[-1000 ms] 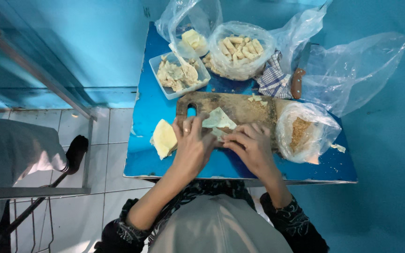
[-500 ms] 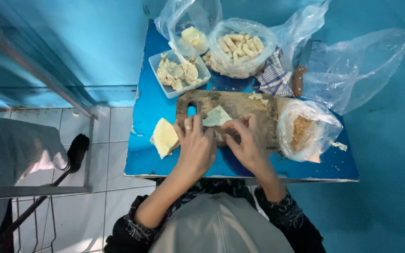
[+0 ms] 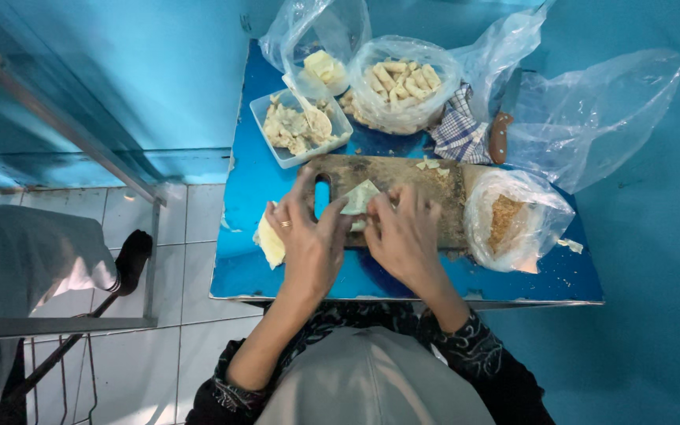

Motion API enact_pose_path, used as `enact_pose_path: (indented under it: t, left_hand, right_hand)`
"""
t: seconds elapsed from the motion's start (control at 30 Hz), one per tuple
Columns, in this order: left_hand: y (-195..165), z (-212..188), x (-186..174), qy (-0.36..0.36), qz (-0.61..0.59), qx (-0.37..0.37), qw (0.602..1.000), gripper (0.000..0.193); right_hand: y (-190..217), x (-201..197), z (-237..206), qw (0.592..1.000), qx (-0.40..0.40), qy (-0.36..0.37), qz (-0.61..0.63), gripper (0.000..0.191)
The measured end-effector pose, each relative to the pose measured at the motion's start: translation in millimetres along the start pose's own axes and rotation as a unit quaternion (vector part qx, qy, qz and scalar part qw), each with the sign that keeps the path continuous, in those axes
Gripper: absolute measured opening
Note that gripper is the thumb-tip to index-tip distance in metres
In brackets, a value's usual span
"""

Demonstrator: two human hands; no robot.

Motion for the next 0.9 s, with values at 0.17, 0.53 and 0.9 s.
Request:
enact_pose_path:
  t: [0.17, 0.53, 0.9]
  left_hand:
    - [3.7, -0.2, -9.7, -0.024, 0.026, 0.002, 0.999, 0.019]
    - [11.6, -8.8, -8.9, -0.004, 0.030, -0.010, 0.999, 0.025]
    - [-2.2, -9.1, 8.9, 0.112, 0.019, 0.056, 0.992, 0.032]
  right_hand:
    - [-1.6, 0.0, 5.2, 0.999, 0.010, -0.034, -0.010, 0.015]
    - [-4.2, -16.3, -10.1, 0.994, -0.086, -0.038, 0.048, 0.017]
    - [-27.5, -18.8, 1.5, 0.980, -0.124, 0.042, 0.152, 0.014]
Point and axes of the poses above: each hand's wrist, its own z-axis towards the middle knuckle, its own x-axis out of the palm, y = z × x, the point moved 4 cm from there along z, towards the middle knuckle, and after that the axes turned 13 degrees about -z, right-handed, at the moved point
